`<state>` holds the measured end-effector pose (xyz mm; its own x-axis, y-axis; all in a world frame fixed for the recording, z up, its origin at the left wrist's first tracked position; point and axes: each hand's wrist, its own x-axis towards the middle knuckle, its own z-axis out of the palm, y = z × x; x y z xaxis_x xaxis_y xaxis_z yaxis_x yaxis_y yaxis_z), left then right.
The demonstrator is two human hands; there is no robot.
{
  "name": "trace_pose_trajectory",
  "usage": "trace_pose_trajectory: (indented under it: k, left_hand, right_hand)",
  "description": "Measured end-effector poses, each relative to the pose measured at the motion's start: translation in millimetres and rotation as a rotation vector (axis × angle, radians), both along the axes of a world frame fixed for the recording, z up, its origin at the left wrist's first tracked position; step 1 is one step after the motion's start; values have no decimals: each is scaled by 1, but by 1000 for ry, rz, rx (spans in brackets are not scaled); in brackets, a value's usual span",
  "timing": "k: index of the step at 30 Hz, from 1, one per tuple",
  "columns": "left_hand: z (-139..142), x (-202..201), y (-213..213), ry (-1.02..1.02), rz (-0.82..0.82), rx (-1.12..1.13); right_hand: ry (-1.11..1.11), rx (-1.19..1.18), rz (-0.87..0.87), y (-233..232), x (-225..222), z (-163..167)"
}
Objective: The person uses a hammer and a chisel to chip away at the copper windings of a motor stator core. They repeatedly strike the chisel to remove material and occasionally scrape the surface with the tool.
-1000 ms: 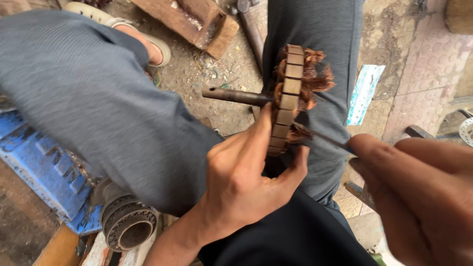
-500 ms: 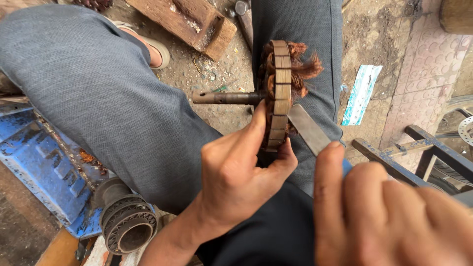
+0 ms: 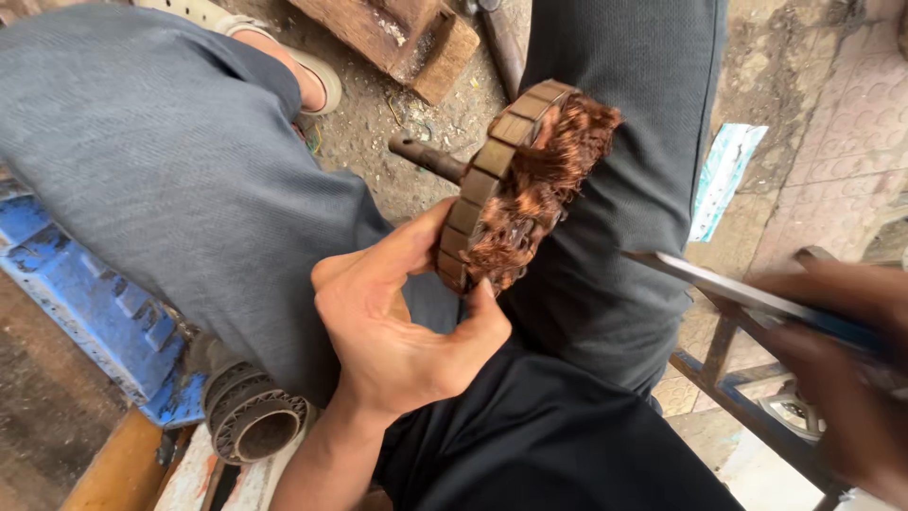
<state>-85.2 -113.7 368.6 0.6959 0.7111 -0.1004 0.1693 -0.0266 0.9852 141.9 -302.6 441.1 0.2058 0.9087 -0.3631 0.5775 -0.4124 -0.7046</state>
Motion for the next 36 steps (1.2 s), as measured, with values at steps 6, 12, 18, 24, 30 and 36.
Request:
trace_pose_trajectory:
  k: [6, 12, 18, 24, 30, 36]
  left_hand:
    - [-10, -9, 0, 4, 14, -79]
    - [-14, -12, -4, 26, 30, -104]
    - [-10, -10, -2, 6, 10, -9]
    - [-9, -3, -1, -12, -40, 159]
    - [-9, 2, -1, -32, -29, 198]
    - [-10, 6, -1, -50, -26, 285]
  right_hand:
    - [31, 93, -22, 19, -46, -60]
    - [5, 266, -84, 28, -67, -65]
    - [35, 288, -73, 36, -65, -69]
    - [147, 291, -210, 22, -62, -72]
    - [131, 421, -277, 26, -64, -67]
    - [1, 570, -116, 37, -52, -64]
